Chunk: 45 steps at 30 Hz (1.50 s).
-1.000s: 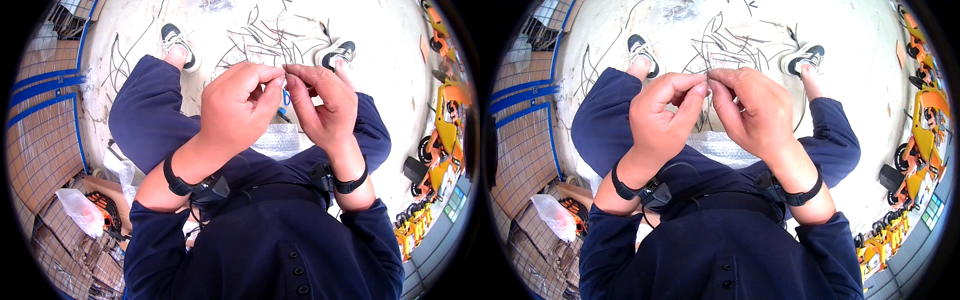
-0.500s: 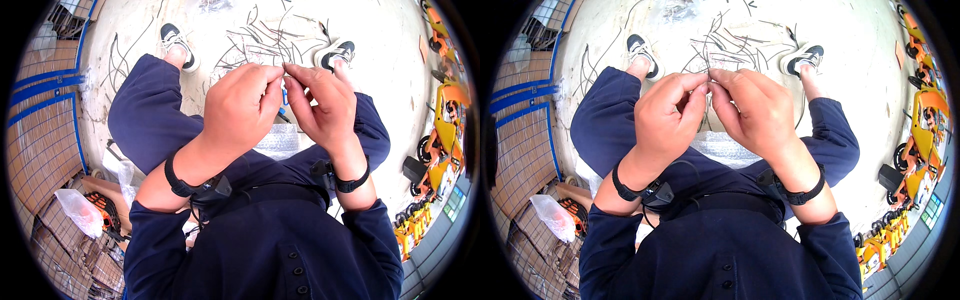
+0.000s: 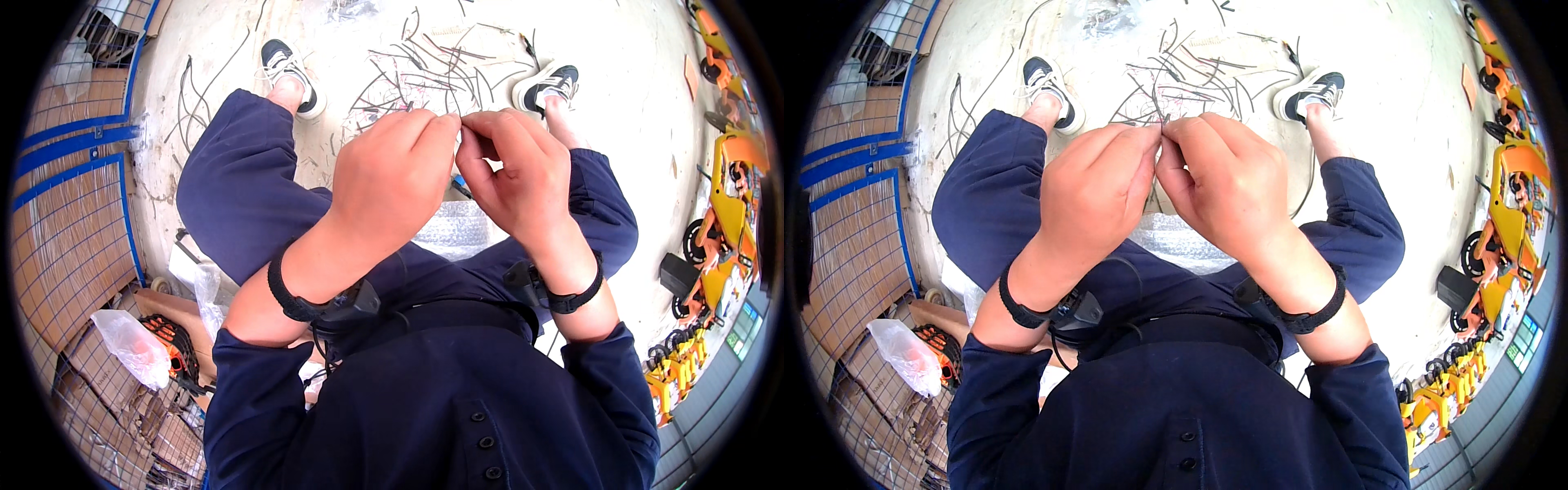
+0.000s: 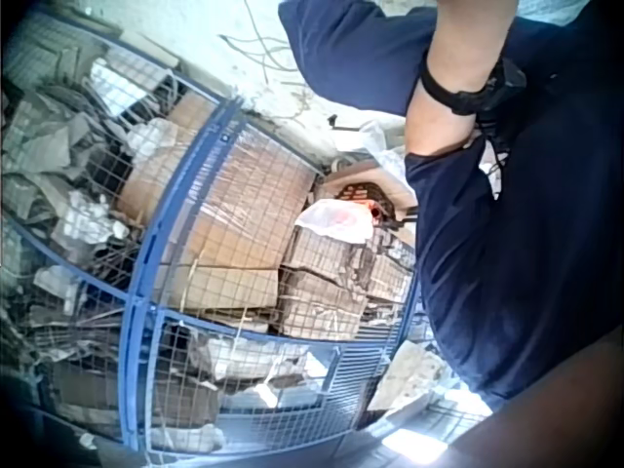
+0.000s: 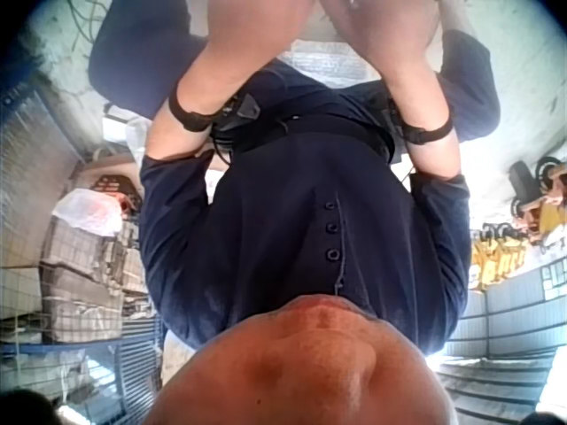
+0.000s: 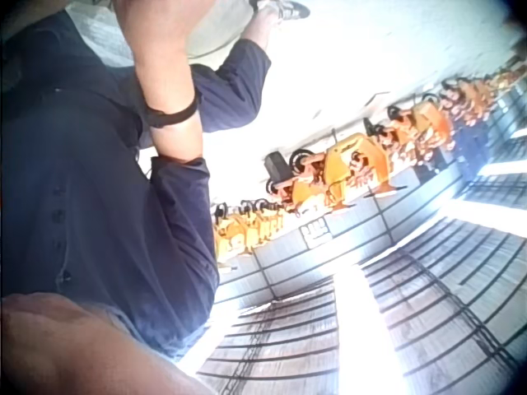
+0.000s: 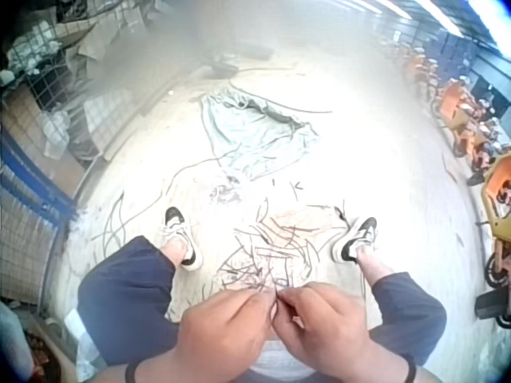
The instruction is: The person cuts a wire using scissors, twists wires together, and wraps a section with bubble wrap while sitting on the floor.
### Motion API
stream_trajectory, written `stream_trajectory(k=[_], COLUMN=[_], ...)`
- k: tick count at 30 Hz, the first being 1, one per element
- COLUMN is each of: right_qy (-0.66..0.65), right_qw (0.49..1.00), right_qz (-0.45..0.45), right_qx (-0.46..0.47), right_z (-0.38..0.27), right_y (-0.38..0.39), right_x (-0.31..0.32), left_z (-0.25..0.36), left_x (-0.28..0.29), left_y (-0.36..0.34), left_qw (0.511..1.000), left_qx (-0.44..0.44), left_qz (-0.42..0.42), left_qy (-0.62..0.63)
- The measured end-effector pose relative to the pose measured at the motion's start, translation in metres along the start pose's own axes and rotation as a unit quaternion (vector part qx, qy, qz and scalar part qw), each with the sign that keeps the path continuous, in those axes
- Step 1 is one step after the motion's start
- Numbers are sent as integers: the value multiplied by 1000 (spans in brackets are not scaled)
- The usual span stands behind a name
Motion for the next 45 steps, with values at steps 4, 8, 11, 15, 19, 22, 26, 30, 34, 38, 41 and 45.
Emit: stream_trajectory(k=[4, 8, 11, 15, 19, 22, 26, 30, 34, 38, 41, 45], right_qy=[-2, -9, 13, 4, -62, -87, -109, -79, -73, -66, -55, -18], right_qw=[1000, 1000, 998, 992, 986, 985, 987, 996, 997, 997, 998, 998], right_qz=[-5, -5, 1, 25, -28, -58, -36, -20, -24, -27, -30, -43], right_qx=[-5, -25, -53, -120, -154, -140, -113, -41, -11, 13, 20, 40], right_z=[-1, -1, -4, 7, 10, 9, 3, 0, 4, 6, 7, 6], right_y=[-1, -1, -4, -12, -11, -9, -12, -14, -10, -9, -8, -8], right_x=[2, 3, 3, 10, 17, 18, 14, 14, 13, 12, 11, 12], left_z=[5, 4, 2, 1, -2, 2, 4, 5, 5, 4, 1, 1], left_x=[9, 9, 8, 10, 10, 9, 9, 8, 8, 9, 6, 8], left_y=[-4, -5, -5, -7, -6, -8, -9, -8, -8, -7, -5, -7], left_qw=[998, 997, 996, 989, 971, 970, 974, 978, 977, 981, 988, 991], left_qx=[37, 42, 49, 107, 173, 173, 158, 144, 143, 135, 94, 68], left_qz=[-52, -49, -37, -30, -18, -12, -7, 1, 1, -8, 2, -30], left_qy=[26, 47, 71, 102, 161, 171, 165, 154, 156, 140, 121, 111])
Point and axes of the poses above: each hand's wrist, its own y-axis away from the middle knuckle, its own x-axis out of the back of the hand, z = x × y, the point moved 1 cm from there along -y, towards the middle knuckle, and after that the axes turned 9 degrees about z, right-handed, at the moved point
